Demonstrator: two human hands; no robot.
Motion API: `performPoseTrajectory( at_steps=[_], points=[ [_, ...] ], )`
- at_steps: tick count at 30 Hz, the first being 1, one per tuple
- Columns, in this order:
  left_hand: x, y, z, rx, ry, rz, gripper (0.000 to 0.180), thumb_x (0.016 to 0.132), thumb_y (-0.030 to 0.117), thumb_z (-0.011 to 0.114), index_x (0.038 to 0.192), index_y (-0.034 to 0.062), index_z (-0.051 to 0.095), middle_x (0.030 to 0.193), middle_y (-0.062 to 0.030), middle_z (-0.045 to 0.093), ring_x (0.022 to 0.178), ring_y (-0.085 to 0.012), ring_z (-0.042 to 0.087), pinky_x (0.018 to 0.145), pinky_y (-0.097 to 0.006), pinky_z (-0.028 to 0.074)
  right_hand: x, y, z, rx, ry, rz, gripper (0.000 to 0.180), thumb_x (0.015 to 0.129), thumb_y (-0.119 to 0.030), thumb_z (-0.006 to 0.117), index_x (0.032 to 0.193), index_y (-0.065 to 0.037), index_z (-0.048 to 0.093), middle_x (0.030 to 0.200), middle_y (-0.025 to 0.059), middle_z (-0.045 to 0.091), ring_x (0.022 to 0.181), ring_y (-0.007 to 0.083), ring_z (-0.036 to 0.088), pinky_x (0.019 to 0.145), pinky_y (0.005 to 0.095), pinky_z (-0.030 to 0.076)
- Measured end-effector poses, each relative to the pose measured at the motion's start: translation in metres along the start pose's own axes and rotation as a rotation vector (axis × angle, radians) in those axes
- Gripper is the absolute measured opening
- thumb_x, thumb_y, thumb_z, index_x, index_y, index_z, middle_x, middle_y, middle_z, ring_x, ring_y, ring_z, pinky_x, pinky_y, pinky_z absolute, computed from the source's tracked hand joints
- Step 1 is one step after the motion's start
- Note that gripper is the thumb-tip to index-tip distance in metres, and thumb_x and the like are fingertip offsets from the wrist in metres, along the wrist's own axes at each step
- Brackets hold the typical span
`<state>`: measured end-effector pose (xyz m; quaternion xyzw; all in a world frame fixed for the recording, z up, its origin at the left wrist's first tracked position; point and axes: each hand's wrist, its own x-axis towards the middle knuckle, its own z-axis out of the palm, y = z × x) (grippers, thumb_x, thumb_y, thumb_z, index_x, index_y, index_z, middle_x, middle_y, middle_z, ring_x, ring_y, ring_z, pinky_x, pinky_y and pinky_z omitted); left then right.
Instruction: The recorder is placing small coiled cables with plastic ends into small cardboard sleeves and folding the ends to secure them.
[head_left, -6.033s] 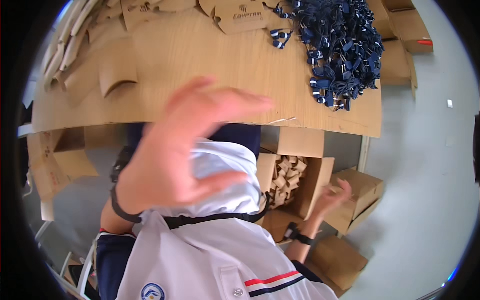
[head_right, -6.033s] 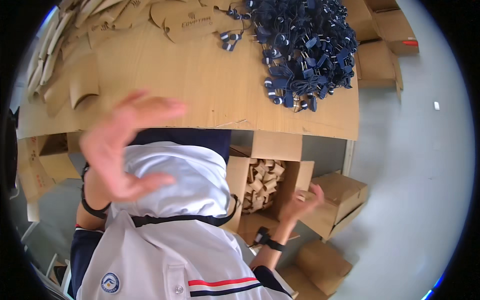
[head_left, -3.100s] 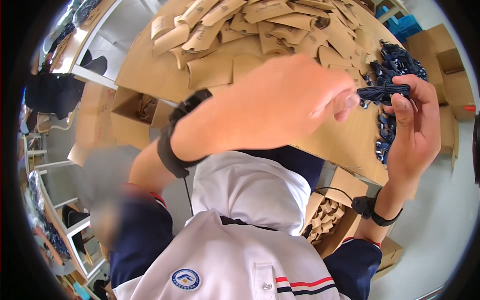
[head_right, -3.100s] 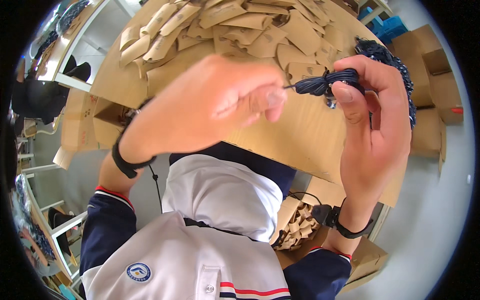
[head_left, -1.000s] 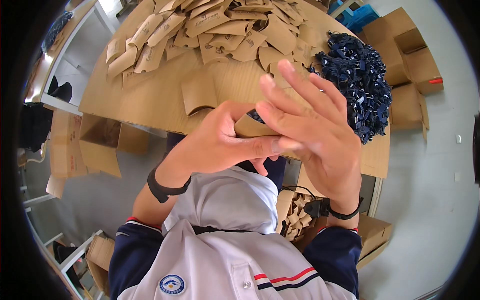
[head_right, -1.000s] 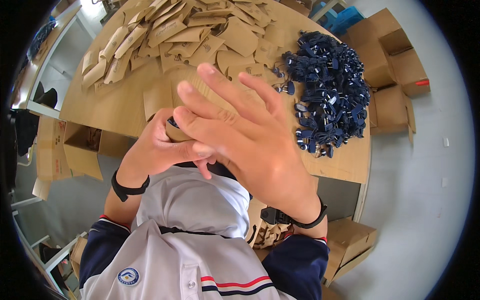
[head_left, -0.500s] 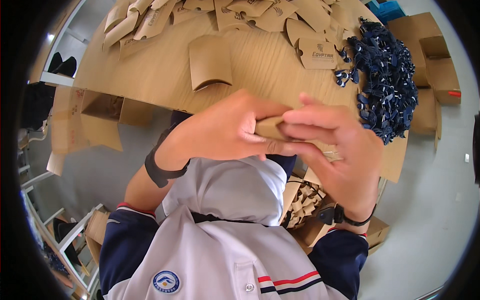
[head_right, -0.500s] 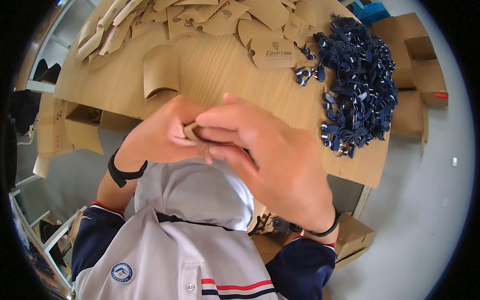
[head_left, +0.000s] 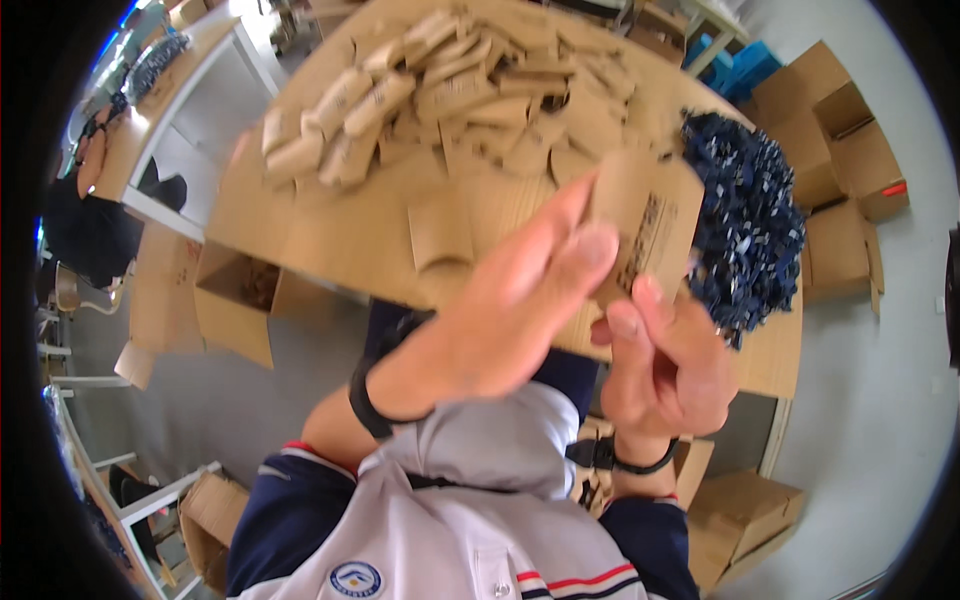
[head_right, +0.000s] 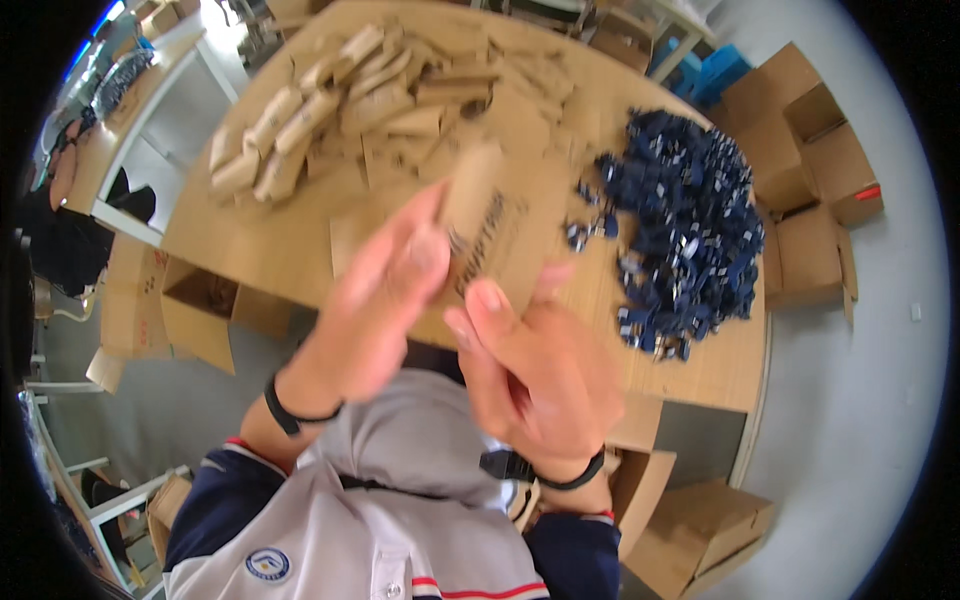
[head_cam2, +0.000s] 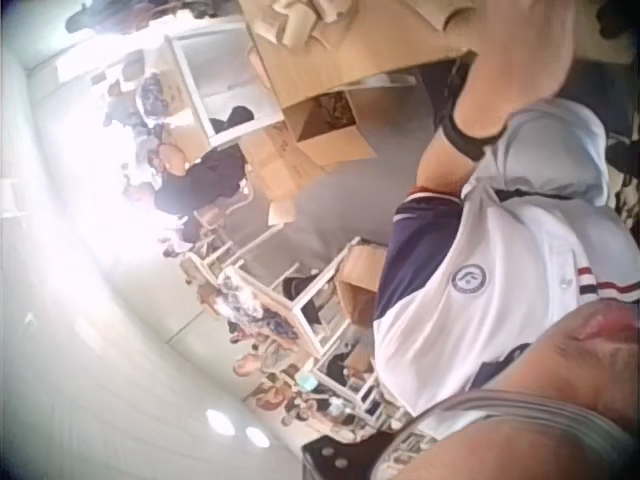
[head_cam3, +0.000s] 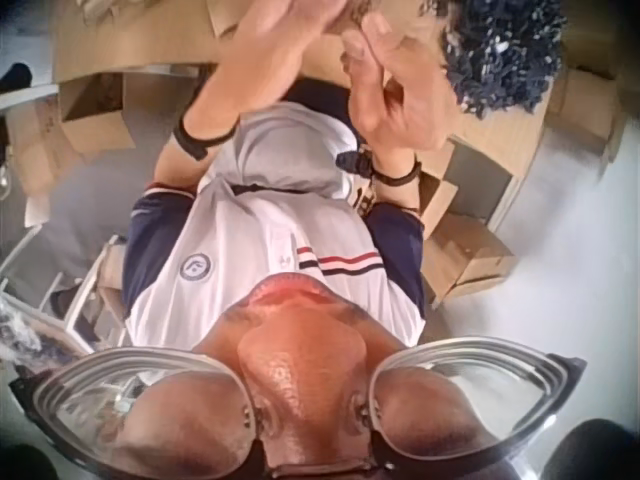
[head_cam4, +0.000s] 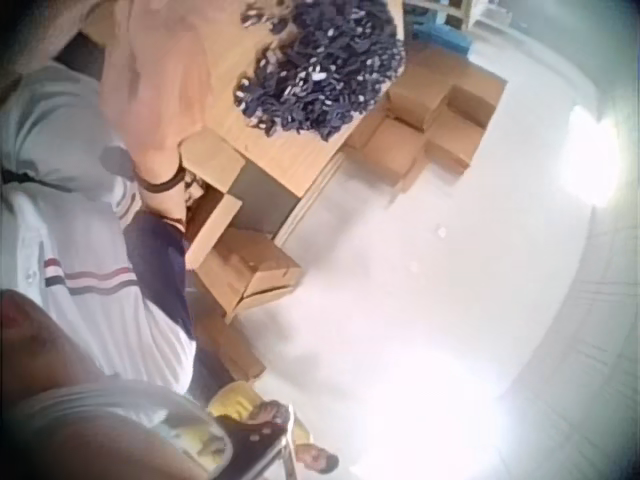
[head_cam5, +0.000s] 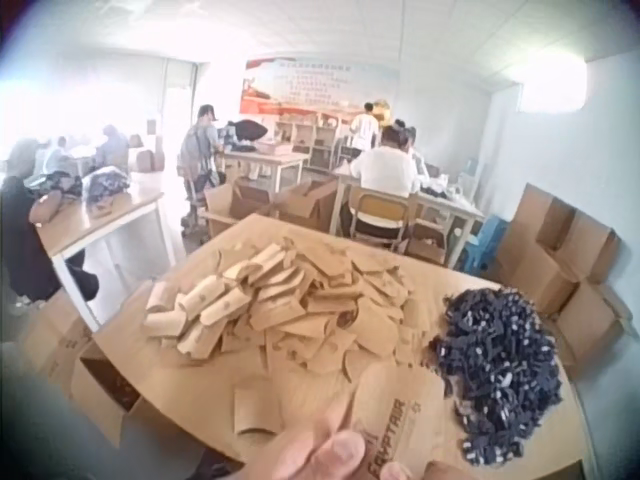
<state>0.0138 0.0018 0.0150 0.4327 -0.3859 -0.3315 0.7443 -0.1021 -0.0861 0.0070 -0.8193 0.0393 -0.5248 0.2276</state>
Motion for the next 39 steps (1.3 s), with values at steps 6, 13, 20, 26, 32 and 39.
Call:
performPoseTrajectory(
  at_steps=[6, 13, 20, 26, 32, 39],
  points=[
    [-0.027, 0.005, 0.0, 0.613, 0.028, 0.662, 0.028, 0.094, 0.015, 0.062, 0.114, -0.0054, 0.065, 0.099, -0.0174, 0.071, 0.084, -0.0231, 0.071, 0.071, -0.029, 0.054, -0.013, -0.026, -0.006, 0.243, 0.105, 0.121, 0.03, 0.077, 0.011, 0.072, 0.104, 0.0, 0.067, 0.059, 0.0076, 0.055, 0.047, 0.0126, 0.049, 0.042, 0.0234, 0.038],
    [-0.025, 0.023, -0.011, 0.723, -0.053, 0.831, 0.026, 0.078, 0.005, 0.075, 0.103, -0.0003, 0.07, 0.08, -0.0101, 0.071, 0.062, -0.0213, 0.066, 0.053, -0.031, 0.051, -0.009, -0.023, -0.012, 0.437, 0.128, 0.085, 0.021, 0.083, 0.008, 0.065, 0.104, 0.003, 0.064, 0.068, 0.012, 0.065, 0.054, 0.0157, 0.059, 0.047, 0.0256, 0.043],
    [-0.005, 0.044, -0.023, 1.143, -0.664, 1.196, 0.036, 0.073, 0.02, 0.073, 0.107, 0.0094, 0.07, 0.085, 0.0024, 0.065, 0.066, -0.0133, 0.05, 0.064, -0.025, 0.038, 0.014, -0.043, -0.015, 1.132, -0.156, 0.878, 0.057, 0.089, -0.01, 0.055, 0.14, 0.003, 0.032, 0.114, 0.0129, 0.057, 0.095, 0.0159, 0.053, 0.083, 0.0283, 0.044],
    [0.014, 0.068, -0.021, 0.921, -0.184, 0.767, 0.022, 0.081, 0.026, 0.073, 0.082, 0.0048, 0.071, 0.095, -0.011, 0.063, 0.089, -0.0253, 0.057, 0.075, -0.034, 0.044, 0.01, -0.04, -0.02, 1.444, -0.348, 0.952, 0.035, 0.09, -0.008, 0.05, 0.124, 0.001, 0.053, 0.1, 0.01, 0.059, 0.086, 0.012, 0.056, 0.06, 0.026, 0.045],
    [0.019, 0.063, -0.029, 0.866, -0.662, 0.472, 0.037, 0.089, 0.033, 0.059, 0.072, 0.0022, 0.067, 0.119, -0.0187, 0.06, 0.107, -0.032, 0.044, 0.102, -0.046, 0.027, 0.015, -0.04, -0.033, 1.195, -0.51, 1.077, 0.027, 0.093, -0.017, 0.064, 0.115, -0.003, 0.06, 0.085, 0.0008, 0.059, 0.069, 0.0036, 0.052, 0.051, 0.0196, 0.039],
    [0.005, 0.032, -0.02, 0.453, -0.236, 0.204, 0.028, 0.09, 0.026, 0.06, 0.074, 0.0027, 0.064, 0.116, -0.0189, 0.059, 0.115, -0.0242, 0.047, 0.098, -0.039, 0.034, 0.009, -0.031, -0.01, 0.507, -0.264, 0.685, 0.021, 0.09, -0.01, 0.067, 0.107, 0.0, 0.059, 0.08, 0.0093, 0.063, 0.071, 0.0154, 0.062, 0.065, 0.0274, 0.049]
  ],
)
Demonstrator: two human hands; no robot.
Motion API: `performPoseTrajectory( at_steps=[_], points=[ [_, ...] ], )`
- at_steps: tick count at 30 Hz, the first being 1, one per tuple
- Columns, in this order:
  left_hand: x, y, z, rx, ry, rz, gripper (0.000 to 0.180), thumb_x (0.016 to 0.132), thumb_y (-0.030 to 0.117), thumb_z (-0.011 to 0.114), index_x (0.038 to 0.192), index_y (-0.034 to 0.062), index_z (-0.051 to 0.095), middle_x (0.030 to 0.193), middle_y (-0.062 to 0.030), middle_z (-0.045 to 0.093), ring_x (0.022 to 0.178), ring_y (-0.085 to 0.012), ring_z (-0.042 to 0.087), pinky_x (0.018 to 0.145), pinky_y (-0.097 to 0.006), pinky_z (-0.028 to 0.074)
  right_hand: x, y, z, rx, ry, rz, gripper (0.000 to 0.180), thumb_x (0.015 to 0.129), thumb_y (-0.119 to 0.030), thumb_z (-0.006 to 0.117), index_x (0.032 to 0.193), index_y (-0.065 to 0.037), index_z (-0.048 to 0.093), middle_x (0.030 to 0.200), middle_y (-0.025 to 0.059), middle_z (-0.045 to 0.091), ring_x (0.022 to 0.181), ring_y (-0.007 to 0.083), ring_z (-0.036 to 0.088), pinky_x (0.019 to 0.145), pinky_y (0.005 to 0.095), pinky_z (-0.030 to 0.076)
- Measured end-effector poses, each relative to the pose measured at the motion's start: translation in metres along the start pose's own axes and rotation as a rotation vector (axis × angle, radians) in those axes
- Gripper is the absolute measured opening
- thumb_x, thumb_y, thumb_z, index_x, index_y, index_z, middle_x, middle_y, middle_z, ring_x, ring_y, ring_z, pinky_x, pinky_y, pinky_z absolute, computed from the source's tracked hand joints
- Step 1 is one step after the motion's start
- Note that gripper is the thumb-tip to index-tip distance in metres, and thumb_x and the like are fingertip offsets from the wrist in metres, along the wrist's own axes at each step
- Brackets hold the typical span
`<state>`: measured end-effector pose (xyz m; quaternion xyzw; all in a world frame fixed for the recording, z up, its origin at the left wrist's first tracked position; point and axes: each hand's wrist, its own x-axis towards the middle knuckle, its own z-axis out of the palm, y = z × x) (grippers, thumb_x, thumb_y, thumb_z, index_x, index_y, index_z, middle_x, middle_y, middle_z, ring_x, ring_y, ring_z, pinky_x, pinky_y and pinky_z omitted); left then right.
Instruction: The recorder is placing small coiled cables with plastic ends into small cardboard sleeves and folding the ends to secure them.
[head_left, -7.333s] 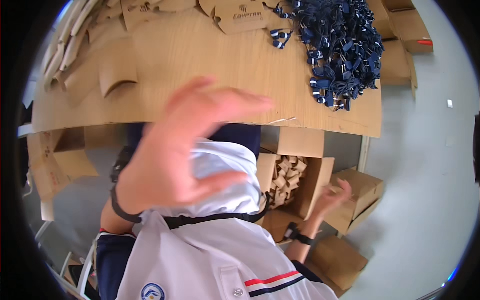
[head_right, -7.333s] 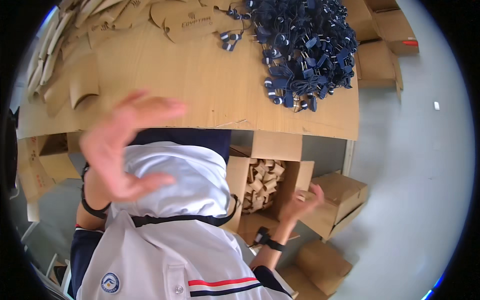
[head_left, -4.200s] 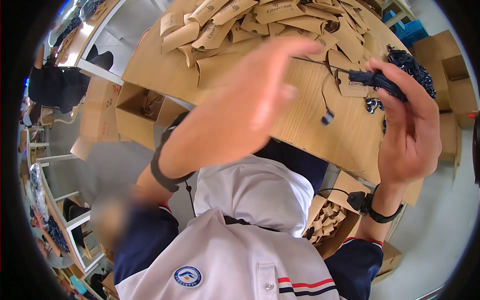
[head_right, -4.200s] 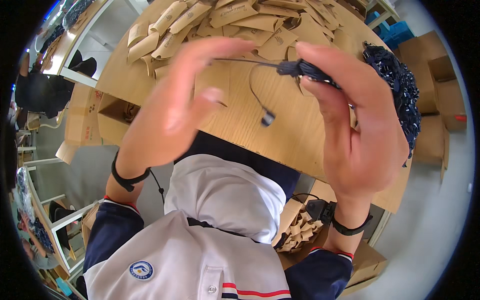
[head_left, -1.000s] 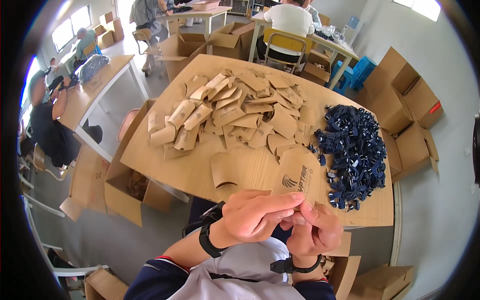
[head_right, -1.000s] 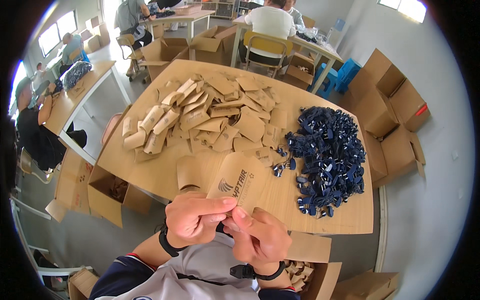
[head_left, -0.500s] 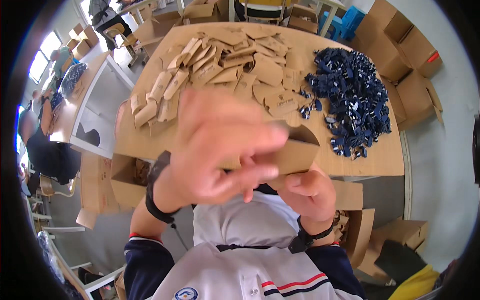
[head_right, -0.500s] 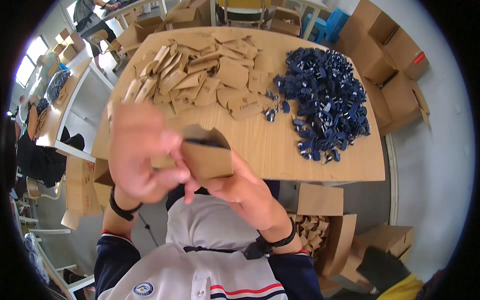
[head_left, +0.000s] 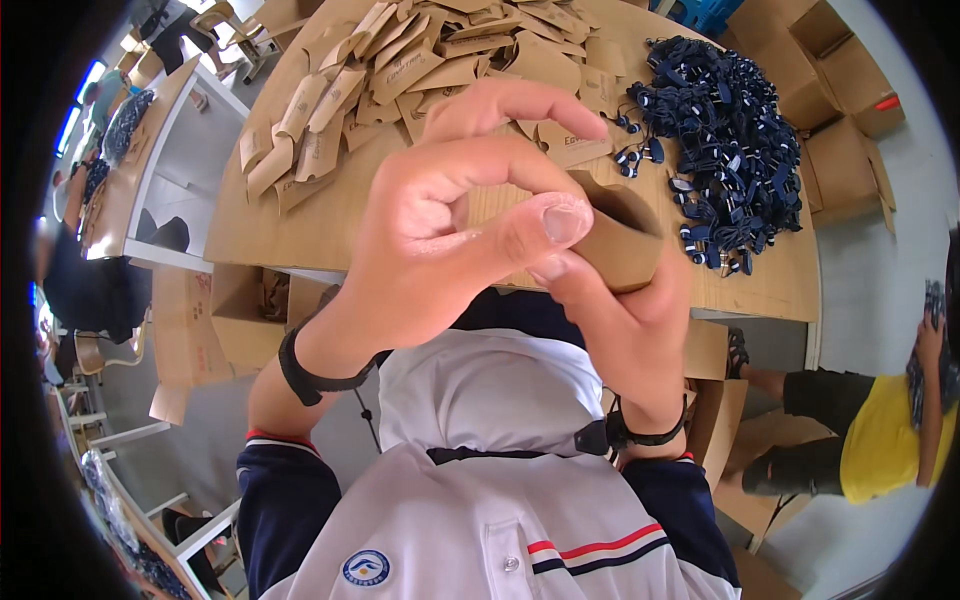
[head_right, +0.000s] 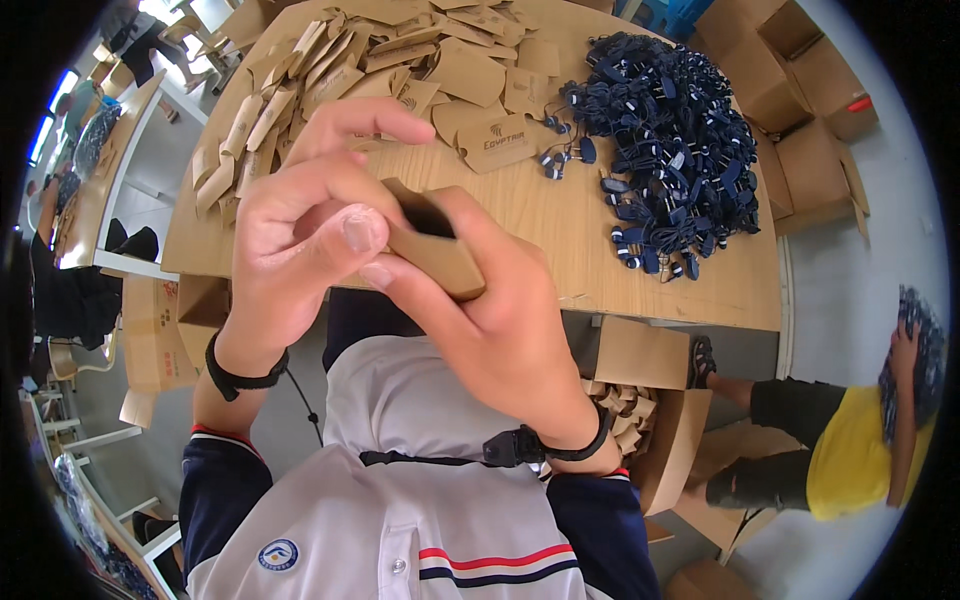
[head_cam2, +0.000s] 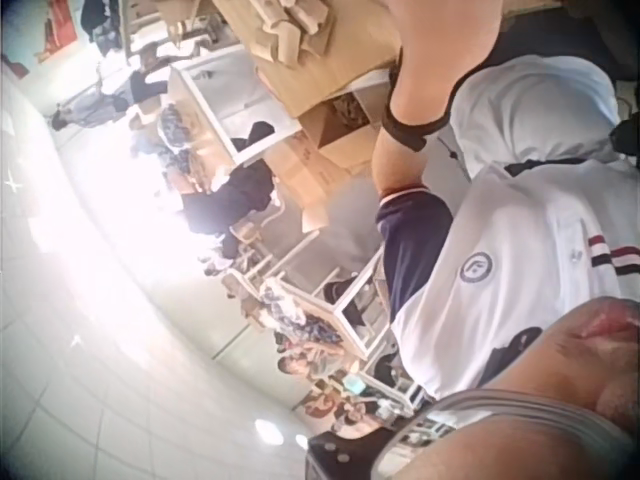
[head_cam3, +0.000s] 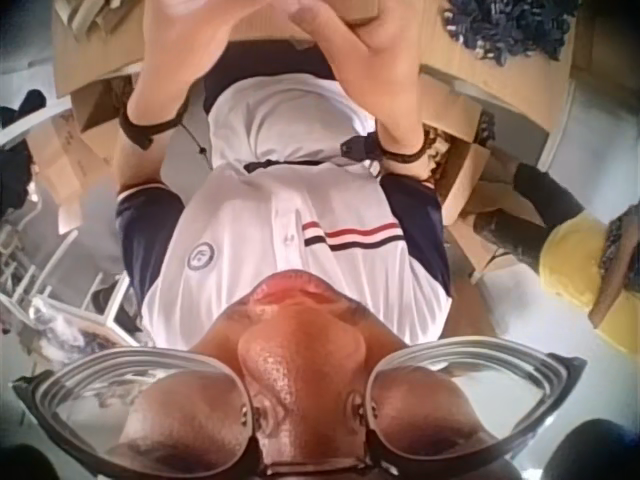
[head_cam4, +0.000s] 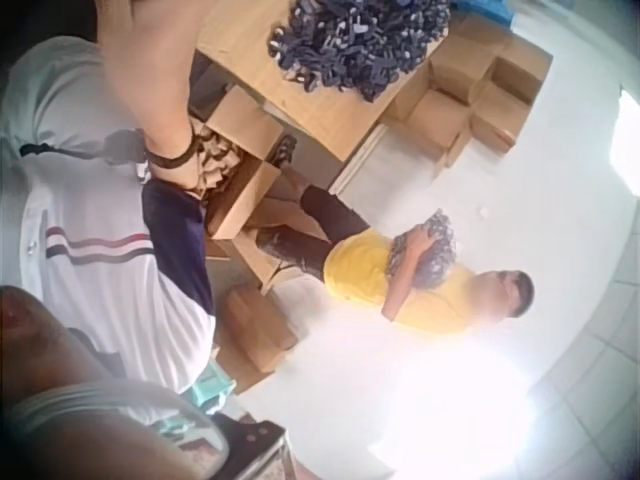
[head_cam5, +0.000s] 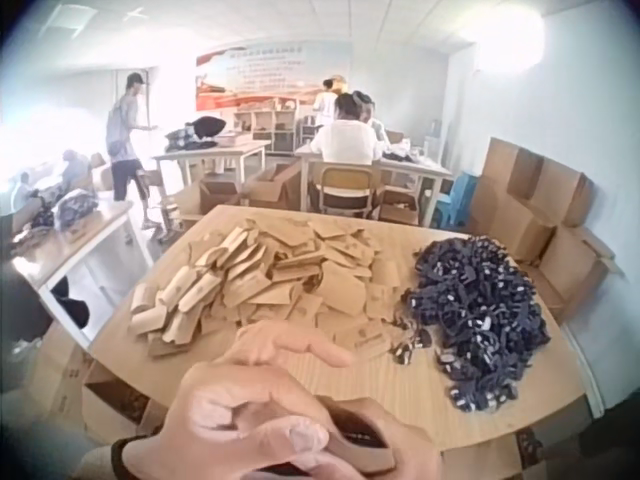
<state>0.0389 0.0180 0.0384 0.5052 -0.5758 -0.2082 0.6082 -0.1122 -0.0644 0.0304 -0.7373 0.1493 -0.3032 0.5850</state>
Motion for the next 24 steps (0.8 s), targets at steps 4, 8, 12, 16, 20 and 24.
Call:
performPoseTrajectory(
  at_steps=[4, 8, 12, 16, 20, 24],
  points=[
    [0.0, -0.006, 0.006, -0.111, -0.017, -0.074, 0.021, 0.083, 0.022, 0.069, 0.09, 0.0056, 0.059, 0.129, -0.0146, 0.047, 0.122, -0.0195, 0.044, 0.096, -0.033, 0.036, 0.003, 0.01, -0.001, -0.409, 0.085, -0.319, 0.037, 0.075, -0.005, 0.076, 0.108, -0.001, 0.06, 0.089, 0.0157, 0.066, 0.076, 0.0318, 0.065, 0.069, 0.0339, 0.052],
    [-0.007, -0.005, 0.018, -0.513, -0.067, -0.414, 0.045, 0.079, 0.019, 0.071, 0.116, 0.0076, 0.05, 0.137, -0.0131, 0.042, 0.126, -0.0183, 0.04, 0.101, -0.032, 0.033, 0.002, 0.019, -0.021, -0.305, -0.098, -0.299, 0.043, 0.067, -0.004, 0.079, 0.107, -0.003, 0.062, 0.089, 0.0151, 0.066, 0.076, 0.0355, 0.063, 0.068, 0.0353, 0.052],
    [-0.013, -0.006, 0.019, -0.734, -0.374, -0.632, 0.065, 0.079, 0.019, 0.072, 0.134, 0.0092, 0.038, 0.147, -0.0128, 0.034, 0.123, -0.0149, 0.042, 0.1, -0.031, 0.037, -0.005, 0.014, -0.02, -0.333, -0.328, -0.285, 0.036, 0.068, -0.004, 0.08, 0.101, -0.004, 0.065, 0.089, 0.0115, 0.068, 0.075, 0.0276, 0.065, 0.066, 0.0318, 0.052],
    [-0.004, -0.015, 0.014, -0.32, 0.021, -0.224, 0.076, 0.075, 0.027, 0.078, 0.136, 0.0073, 0.037, 0.146, -0.0155, 0.037, 0.122, -0.0228, 0.048, 0.102, -0.039, 0.039, 0.003, 0.015, -0.021, 0.269, -0.259, 0.426, 0.027, 0.091, -0.022, 0.067, 0.11, -0.003, 0.063, 0.086, 0.0047, 0.066, 0.077, 0.0139, 0.062, 0.066, 0.0277, 0.049],
    [0.0, -0.027, 0.012, 0.52, -0.039, 0.344, 0.076, 0.067, 0.019, 0.086, 0.129, 0.0065, 0.044, 0.133, -0.018, 0.054, 0.125, -0.0322, 0.051, 0.102, -0.045, 0.04, 0.006, 0.028, -0.016, 0.644, -0.099, 0.286, 0.04, 0.099, -0.035, 0.05, 0.112, 0.003, 0.058, 0.087, 0.0075, 0.065, 0.078, 0.0117, 0.061, 0.068, 0.0255, 0.048],
    [0.007, -0.03, 0.023, 0.601, -0.121, 0.333, 0.072, 0.056, 0.005, 0.087, 0.116, 0.0097, 0.048, 0.128, -0.0079, 0.061, 0.122, -0.034, 0.052, 0.101, -0.048, 0.038, 0.01, 0.032, -0.008, 0.692, 0.092, 0.347, 0.036, 0.099, -0.032, 0.052, 0.114, 0.0, 0.059, 0.097, 0.005, 0.065, 0.083, 0.0129, 0.063, 0.071, 0.0264, 0.05]
  ],
)
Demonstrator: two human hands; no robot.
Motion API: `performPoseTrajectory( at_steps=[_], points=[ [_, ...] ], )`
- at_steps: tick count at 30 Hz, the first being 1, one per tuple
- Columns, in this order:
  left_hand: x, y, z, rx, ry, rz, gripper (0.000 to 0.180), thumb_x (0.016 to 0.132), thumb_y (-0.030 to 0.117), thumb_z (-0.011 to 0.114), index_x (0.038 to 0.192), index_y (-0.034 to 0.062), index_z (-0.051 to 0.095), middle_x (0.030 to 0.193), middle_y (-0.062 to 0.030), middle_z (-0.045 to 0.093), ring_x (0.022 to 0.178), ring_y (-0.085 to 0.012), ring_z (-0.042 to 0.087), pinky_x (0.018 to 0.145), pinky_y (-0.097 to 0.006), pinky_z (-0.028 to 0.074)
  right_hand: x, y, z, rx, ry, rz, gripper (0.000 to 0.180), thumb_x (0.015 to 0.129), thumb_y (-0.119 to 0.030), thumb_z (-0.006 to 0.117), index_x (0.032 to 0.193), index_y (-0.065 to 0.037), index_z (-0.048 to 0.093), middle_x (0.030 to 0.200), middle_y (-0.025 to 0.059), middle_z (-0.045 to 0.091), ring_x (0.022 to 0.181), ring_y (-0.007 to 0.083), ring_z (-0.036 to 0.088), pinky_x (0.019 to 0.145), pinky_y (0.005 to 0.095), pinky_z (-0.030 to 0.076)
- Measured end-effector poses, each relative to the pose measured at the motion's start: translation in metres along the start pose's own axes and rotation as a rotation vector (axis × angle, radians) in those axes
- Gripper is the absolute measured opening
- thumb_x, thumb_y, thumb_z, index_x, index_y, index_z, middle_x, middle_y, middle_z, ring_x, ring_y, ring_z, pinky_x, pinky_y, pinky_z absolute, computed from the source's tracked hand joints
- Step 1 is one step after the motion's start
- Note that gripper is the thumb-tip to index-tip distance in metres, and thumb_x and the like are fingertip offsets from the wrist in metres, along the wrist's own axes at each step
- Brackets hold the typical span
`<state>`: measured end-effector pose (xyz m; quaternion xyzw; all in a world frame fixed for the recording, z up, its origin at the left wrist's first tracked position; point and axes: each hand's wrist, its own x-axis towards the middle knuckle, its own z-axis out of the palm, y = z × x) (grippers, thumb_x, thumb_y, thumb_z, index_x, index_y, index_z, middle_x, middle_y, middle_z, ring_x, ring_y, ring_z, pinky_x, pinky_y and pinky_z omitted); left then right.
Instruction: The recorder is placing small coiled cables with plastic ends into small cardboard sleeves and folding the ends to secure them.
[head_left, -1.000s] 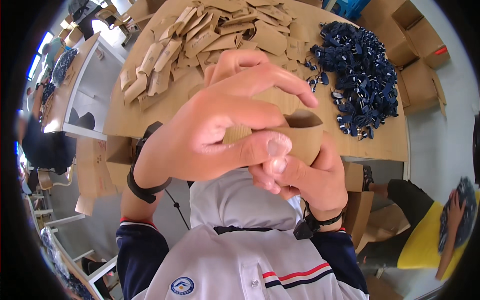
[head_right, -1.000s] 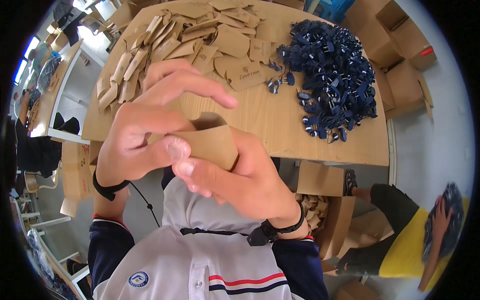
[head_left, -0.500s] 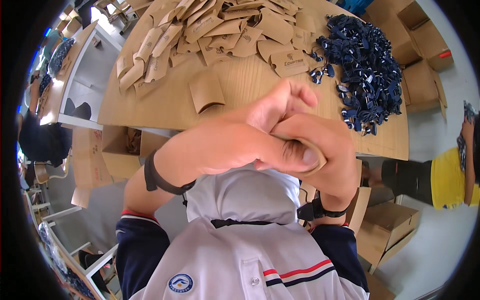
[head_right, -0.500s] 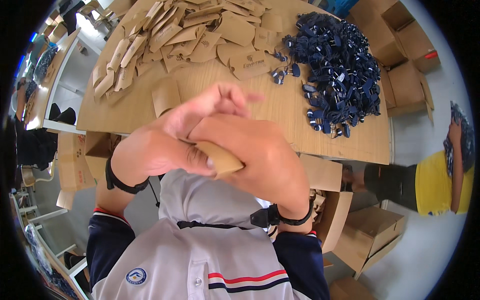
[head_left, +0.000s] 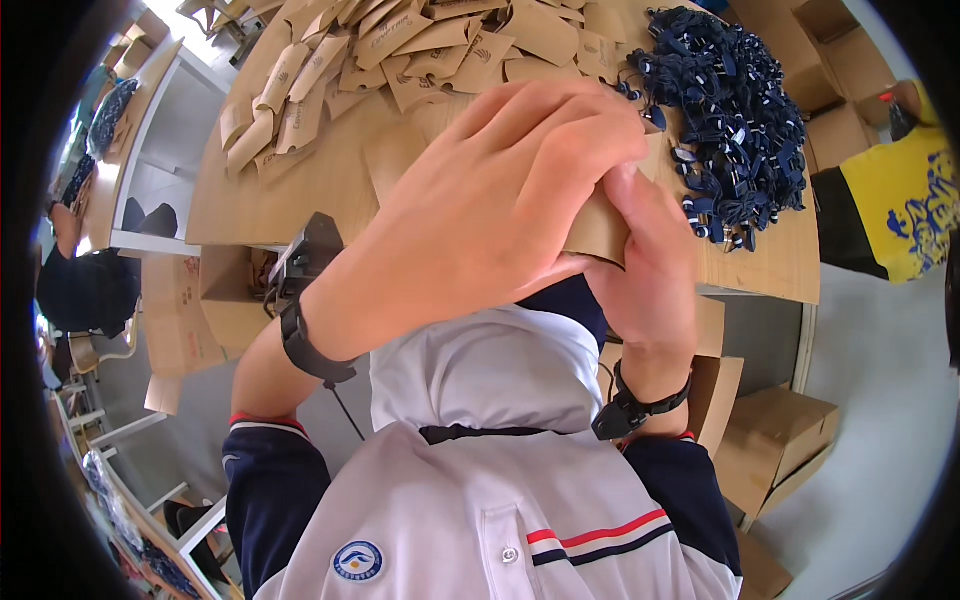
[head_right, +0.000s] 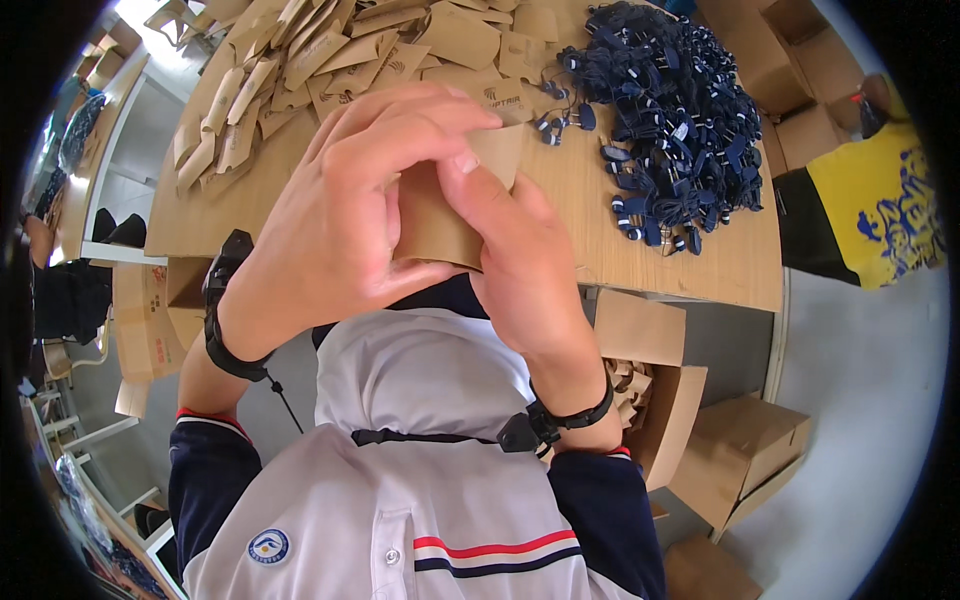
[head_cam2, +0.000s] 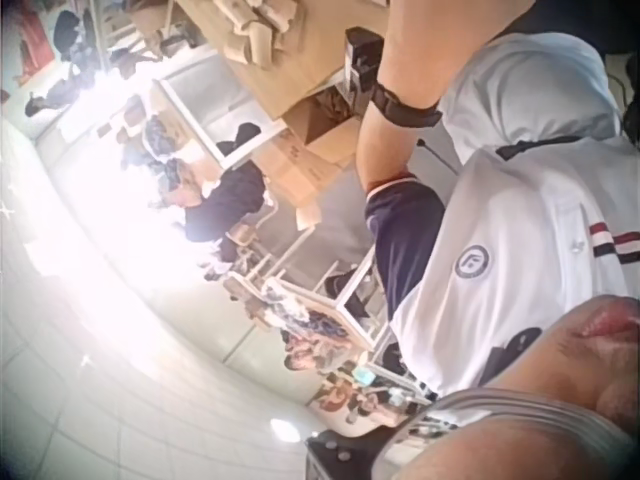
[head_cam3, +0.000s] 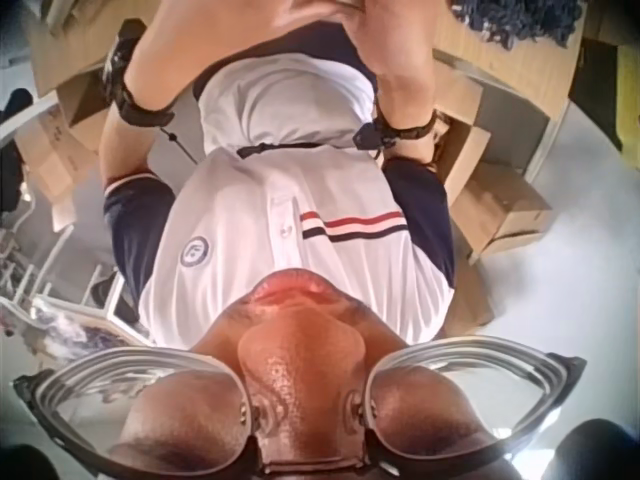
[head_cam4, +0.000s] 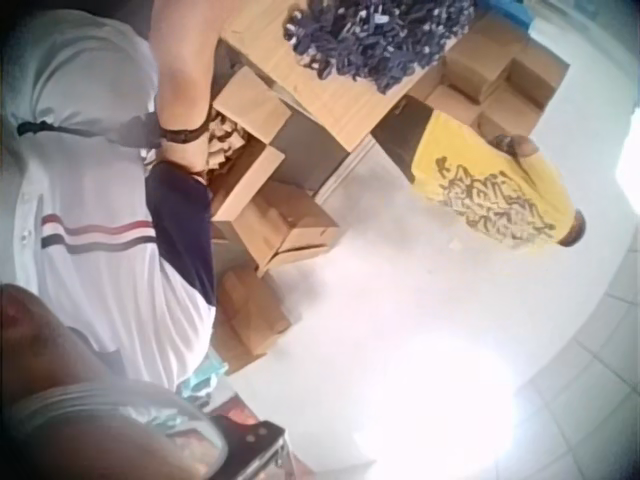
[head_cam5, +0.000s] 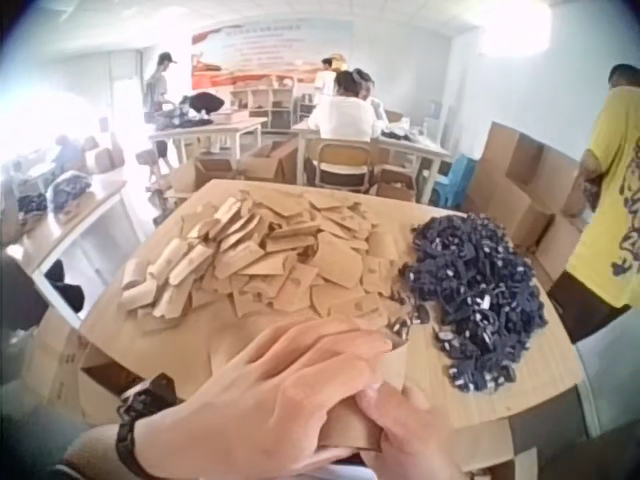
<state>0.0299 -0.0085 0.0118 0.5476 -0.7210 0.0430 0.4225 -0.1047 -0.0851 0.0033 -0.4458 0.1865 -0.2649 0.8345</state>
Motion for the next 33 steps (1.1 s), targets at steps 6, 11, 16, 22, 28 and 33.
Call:
performPoseTrajectory(
  at_steps=[6, 11, 16, 22, 28, 33],
  points=[
    [0.005, 0.018, -0.012, 0.137, -0.019, 0.034, 0.042, 0.064, 0.007, 0.079, 0.095, 0.0094, 0.051, 0.125, -0.0094, 0.061, 0.121, -0.0314, 0.054, 0.096, -0.046, 0.037, -0.006, 0.002, 0.008, -0.155, -0.02, -0.224, 0.025, 0.099, -0.018, 0.052, 0.119, -0.003, 0.054, 0.095, 0.0009, 0.062, 0.087, 0.0078, 0.059, 0.072, 0.0234, 0.05],
    [-0.007, 0.026, -0.006, 0.315, 0.005, 0.157, 0.053, 0.066, -0.001, 0.077, 0.092, 0.0109, 0.033, 0.125, -0.0185, 0.059, 0.117, -0.0381, 0.057, 0.093, -0.048, 0.039, -0.014, 0.01, 0.0, -0.29, -0.085, -0.208, 0.035, 0.1, -0.016, 0.049, 0.131, -0.001, 0.041, 0.112, 0.0062, 0.054, 0.103, 0.0112, 0.052, 0.087, 0.0273, 0.045],
    [-0.01, 0.034, -0.001, 0.373, 0.046, 0.271, 0.053, 0.07, -0.004, 0.073, 0.097, 0.0121, 0.03, 0.122, -0.0178, 0.059, 0.111, -0.0364, 0.058, 0.088, -0.046, 0.041, -0.022, 0.013, -0.005, -0.318, -0.128, -0.362, 0.04, 0.099, -0.015, 0.048, 0.134, 0.0, 0.038, 0.117, 0.0109, 0.052, 0.11, 0.0149, 0.05, 0.094, 0.0295, 0.041],
    [-0.012, 0.035, 0.002, 0.319, 0.072, 0.261, 0.051, 0.07, -0.009, 0.069, 0.099, 0.0117, 0.032, 0.121, -0.0199, 0.057, 0.108, -0.0399, 0.057, 0.084, -0.047, 0.042, -0.026, 0.007, 0.002, -0.441, -0.121, -0.468, 0.042, 0.101, -0.017, 0.046, 0.137, 0.001, 0.033, 0.118, 0.0135, 0.051, 0.113, 0.0175, 0.048, 0.098, 0.0311, 0.039],
    [0.005, 0.033, -0.034, 0.089, -0.369, 0.06, 0.028, 0.073, -0.011, 0.063, 0.096, -0.0052, 0.047, 0.145, -0.0258, 0.042, 0.136, -0.0412, 0.039, 0.108, -0.04, 0.039, -0.04, -0.037, -0.011, -0.575, -0.143, -0.291, 0.037, 0.1, -0.017, 0.05, 0.132, 0.0, 0.04, 0.097, 0.0113, 0.06, 0.091, 0.0173, 0.058, 0.078, 0.0302, 0.046],
    [0.012, 0.031, -0.041, -0.226, -0.524, -0.132, 0.032, 0.078, -0.002, 0.064, 0.107, -0.0053, 0.05, 0.142, -0.022, 0.047, 0.13, -0.0366, 0.047, 0.095, -0.037, 0.049, -0.047, -0.052, -0.022, -0.625, -0.163, -0.006, 0.02, 0.097, -0.014, 0.056, 0.11, 0.001, 0.056, 0.071, 0.0075, 0.062, 0.063, 0.0157, 0.061, 0.054, 0.0314, 0.045]
  ],
)
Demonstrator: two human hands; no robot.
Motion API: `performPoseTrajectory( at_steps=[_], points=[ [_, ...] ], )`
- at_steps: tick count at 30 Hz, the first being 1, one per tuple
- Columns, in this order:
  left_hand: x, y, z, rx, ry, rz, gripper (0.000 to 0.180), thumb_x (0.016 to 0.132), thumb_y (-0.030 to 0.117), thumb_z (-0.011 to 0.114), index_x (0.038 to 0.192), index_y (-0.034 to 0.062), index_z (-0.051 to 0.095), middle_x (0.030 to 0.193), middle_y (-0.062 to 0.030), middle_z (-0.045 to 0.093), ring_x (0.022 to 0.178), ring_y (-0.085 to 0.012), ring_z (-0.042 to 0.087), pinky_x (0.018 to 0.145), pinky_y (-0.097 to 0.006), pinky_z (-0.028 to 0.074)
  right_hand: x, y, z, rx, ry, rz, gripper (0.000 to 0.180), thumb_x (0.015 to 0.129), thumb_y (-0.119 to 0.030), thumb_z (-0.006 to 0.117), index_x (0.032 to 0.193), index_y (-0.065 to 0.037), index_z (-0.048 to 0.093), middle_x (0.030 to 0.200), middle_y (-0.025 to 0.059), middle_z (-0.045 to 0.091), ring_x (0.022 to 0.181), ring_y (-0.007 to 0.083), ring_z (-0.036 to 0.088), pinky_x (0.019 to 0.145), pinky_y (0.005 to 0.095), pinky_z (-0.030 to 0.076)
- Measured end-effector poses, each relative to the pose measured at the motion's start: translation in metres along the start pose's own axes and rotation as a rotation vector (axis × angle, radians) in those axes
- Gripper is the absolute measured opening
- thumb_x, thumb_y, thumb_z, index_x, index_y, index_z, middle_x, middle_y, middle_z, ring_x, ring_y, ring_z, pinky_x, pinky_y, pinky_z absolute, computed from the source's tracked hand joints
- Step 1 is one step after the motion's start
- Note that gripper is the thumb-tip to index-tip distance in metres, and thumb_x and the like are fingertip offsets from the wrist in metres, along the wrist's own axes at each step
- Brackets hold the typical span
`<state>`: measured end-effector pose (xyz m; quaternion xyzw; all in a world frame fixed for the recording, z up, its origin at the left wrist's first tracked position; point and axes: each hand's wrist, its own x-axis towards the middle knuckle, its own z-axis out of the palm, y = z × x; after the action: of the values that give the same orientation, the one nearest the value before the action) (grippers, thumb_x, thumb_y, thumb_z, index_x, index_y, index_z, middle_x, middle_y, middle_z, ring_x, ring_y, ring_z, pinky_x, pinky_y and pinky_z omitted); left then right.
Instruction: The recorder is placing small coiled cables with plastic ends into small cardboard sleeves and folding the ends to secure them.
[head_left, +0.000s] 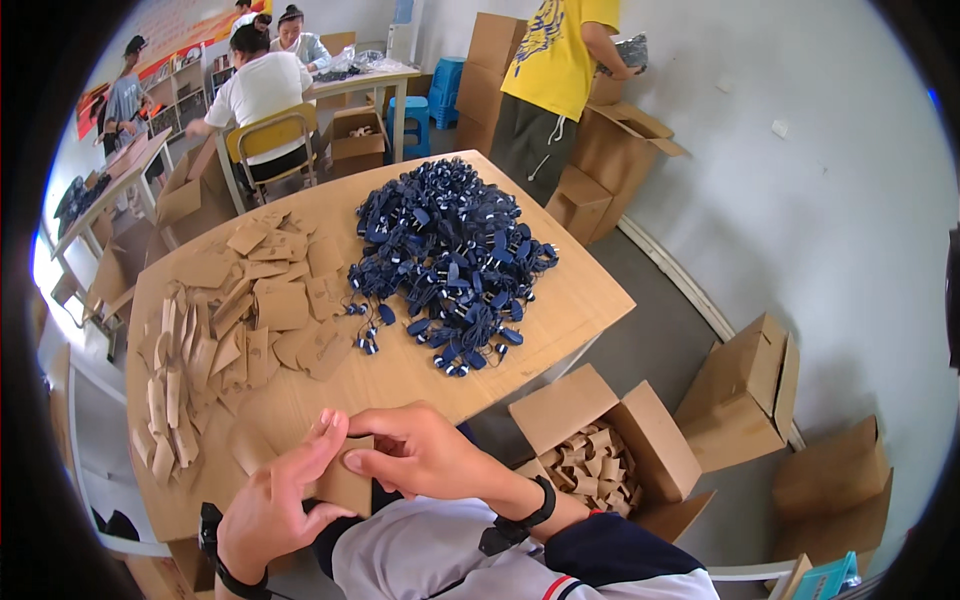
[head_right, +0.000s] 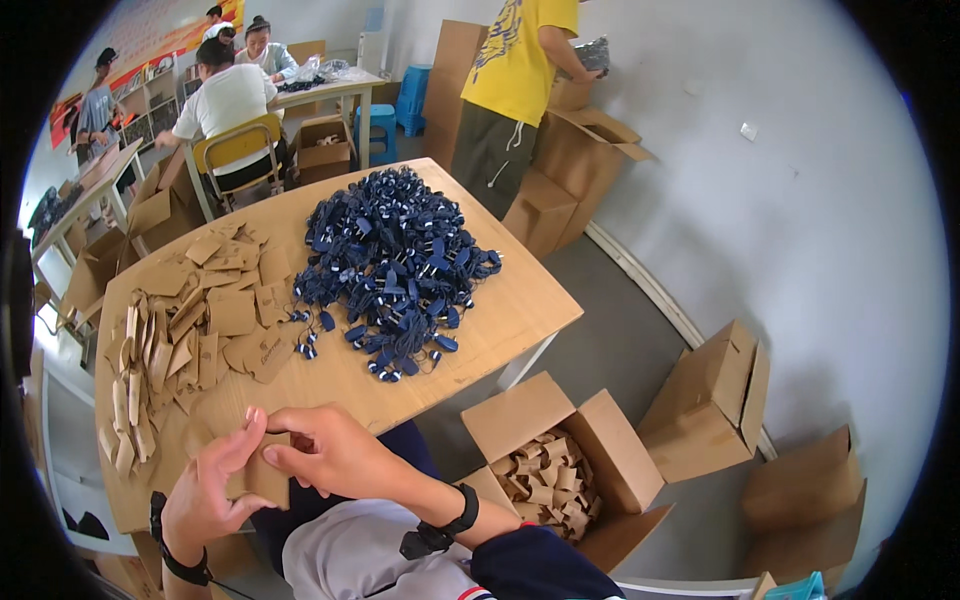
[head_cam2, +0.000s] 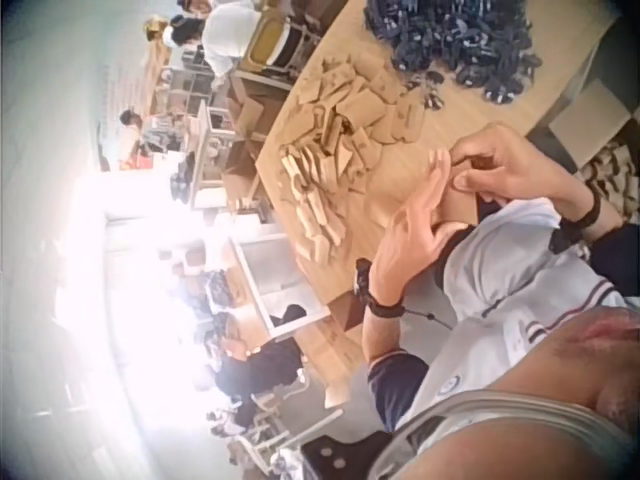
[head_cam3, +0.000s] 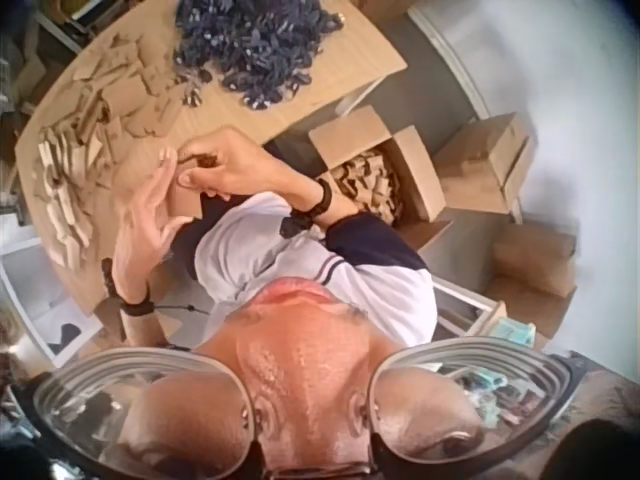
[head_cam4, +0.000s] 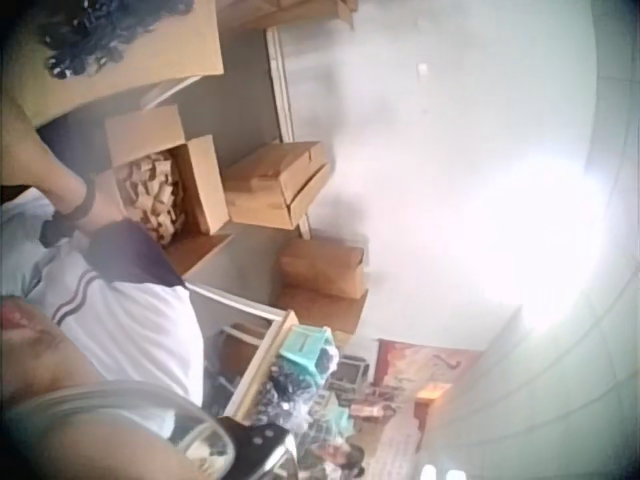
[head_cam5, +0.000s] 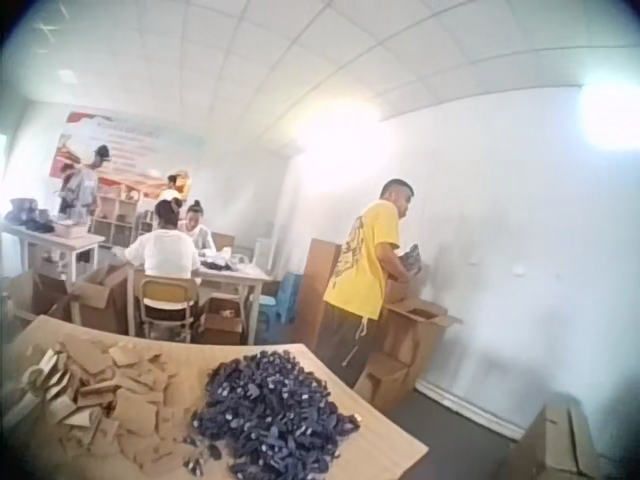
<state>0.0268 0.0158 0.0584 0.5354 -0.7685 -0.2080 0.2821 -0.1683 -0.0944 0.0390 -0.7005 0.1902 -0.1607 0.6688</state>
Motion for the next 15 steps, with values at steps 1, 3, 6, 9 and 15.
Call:
performPoseTrajectory(
  at_steps=[1, 3, 6, 9, 15],
  points=[
    [0.001, 0.0, 0.001, 0.022, 0.055, 0.041, 0.036, 0.08, 0.003, 0.066, 0.113, -0.0049, 0.052, 0.139, -0.0218, 0.05, 0.127, -0.0369, 0.05, 0.093, -0.036, 0.05, -0.002, 0.005, 0.003, 0.027, 0.083, -0.026, 0.015, 0.096, -0.011, 0.057, 0.106, 0.0, 0.058, 0.072, 0.0084, 0.062, 0.063, 0.0171, 0.061, 0.053, 0.0309, 0.045],
    [0.01, -0.006, 0.007, 0.147, 0.241, 0.085, 0.036, 0.082, 0.007, 0.067, 0.113, -0.0051, 0.055, 0.13, -0.0202, 0.056, 0.117, -0.0347, 0.057, 0.088, -0.034, 0.051, 0.003, 0.022, 0.011, 0.05, 0.167, -0.064, 0.011, 0.095, -0.008, 0.058, 0.102, 0.0, 0.059, 0.072, 0.0093, 0.062, 0.062, 0.0185, 0.062, 0.052, 0.0304, 0.045],
    [0.014, -0.001, 0.01, 0.135, 0.394, -0.074, 0.03, 0.087, 0.011, 0.066, 0.11, -0.0061, 0.06, 0.108, -0.0161, 0.066, 0.094, -0.027, 0.067, 0.078, -0.031, 0.054, 0.012, 0.035, 0.019, -0.592, 0.403, -0.835, 0.022, 0.081, 0.003, 0.062, 0.103, -0.002, 0.06, 0.083, 0.0114, 0.064, 0.069, 0.025, 0.064, 0.053, 0.0311, 0.049],
    [0.019, 0.007, 0.011, -0.243, 0.361, -0.347, 0.021, 0.091, 0.01, 0.062, 0.103, -0.0067, 0.064, 0.09, -0.0115, 0.069, 0.076, -0.0181, 0.069, 0.066, -0.028, 0.056, 0.01, 0.032, 0.01, -0.871, 0.422, -0.945, 0.03, 0.076, 0.003, 0.065, 0.105, 0.0, 0.059, 0.088, 0.0123, 0.062, 0.072, 0.0268, 0.064, 0.054, 0.0335, 0.05],
    [0.01, 0.0, 0.03, -0.67, 0.466, -0.318, 0.021, 0.096, 0.012, 0.057, 0.102, -0.007, 0.065, 0.084, -0.0106, 0.068, 0.068, -0.014, 0.067, 0.06, -0.024, 0.054, 0.02, 0.024, 0.01, -0.602, 0.537, -1.133, 0.034, 0.079, -0.001, 0.073, 0.111, 0.002, 0.062, 0.086, 0.0104, 0.065, 0.062, 0.0194, 0.061, 0.051, 0.0287, 0.049]
  ],
)
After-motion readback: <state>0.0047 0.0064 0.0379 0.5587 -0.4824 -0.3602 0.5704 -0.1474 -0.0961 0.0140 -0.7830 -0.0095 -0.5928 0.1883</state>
